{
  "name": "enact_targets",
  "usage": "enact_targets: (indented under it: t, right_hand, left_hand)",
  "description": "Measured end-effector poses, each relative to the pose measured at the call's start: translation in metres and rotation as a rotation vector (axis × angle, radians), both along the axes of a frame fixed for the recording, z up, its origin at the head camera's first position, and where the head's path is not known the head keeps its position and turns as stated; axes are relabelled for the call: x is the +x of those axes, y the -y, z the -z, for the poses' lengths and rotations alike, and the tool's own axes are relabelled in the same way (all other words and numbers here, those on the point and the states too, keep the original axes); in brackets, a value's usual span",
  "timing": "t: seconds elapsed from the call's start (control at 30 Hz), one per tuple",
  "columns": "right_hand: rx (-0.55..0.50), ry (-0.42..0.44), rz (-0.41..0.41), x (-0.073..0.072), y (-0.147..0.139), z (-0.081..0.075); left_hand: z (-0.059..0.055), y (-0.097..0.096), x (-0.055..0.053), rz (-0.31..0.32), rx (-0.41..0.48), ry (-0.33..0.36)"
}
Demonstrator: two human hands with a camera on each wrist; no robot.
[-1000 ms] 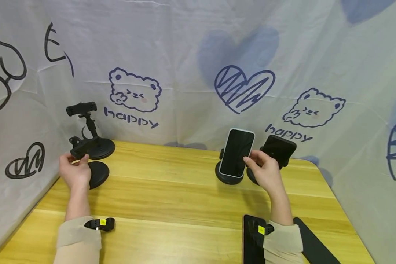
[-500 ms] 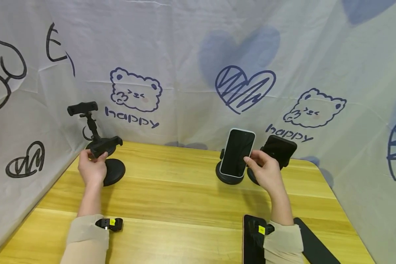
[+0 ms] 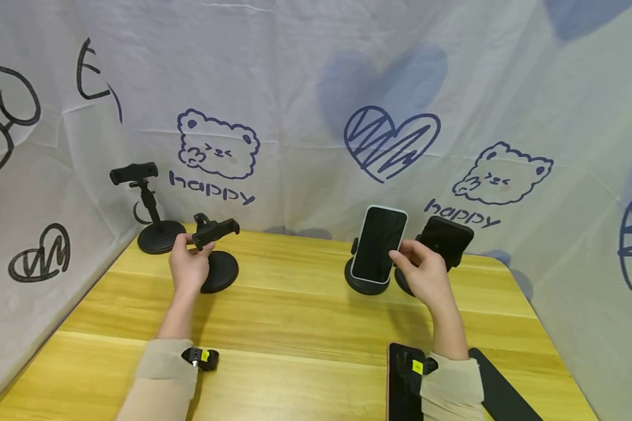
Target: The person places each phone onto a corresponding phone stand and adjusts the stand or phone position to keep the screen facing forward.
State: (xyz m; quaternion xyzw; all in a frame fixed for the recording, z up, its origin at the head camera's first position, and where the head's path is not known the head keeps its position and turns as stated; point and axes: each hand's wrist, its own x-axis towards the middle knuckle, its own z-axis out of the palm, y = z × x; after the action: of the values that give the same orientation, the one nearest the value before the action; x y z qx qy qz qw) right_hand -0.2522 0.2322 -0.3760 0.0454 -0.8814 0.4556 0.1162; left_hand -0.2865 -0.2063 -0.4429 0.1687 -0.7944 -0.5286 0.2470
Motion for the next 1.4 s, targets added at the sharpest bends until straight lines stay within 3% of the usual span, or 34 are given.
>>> enact_targets:
  t: [0.63, 1.07, 1.4]
  right_hand:
    - [0.0, 0.038, -0.004, -0.001, 0.004, -0.003]
    - [0.011, 0.022, -0.004, -0.001, 0.004, -0.003]
    - [0.013, -0.011, 0.018, -0.001, 0.003, -0.003]
  left_hand:
    - [0.004, -0.081, -0.015, 0.138, 0.053, -0.021]
    - [0.005, -0.13, -0.014, 0.198, 0.095, -0.05]
    - [0.004, -0.154, -0.014, 0.255, 0.082, -0.046]
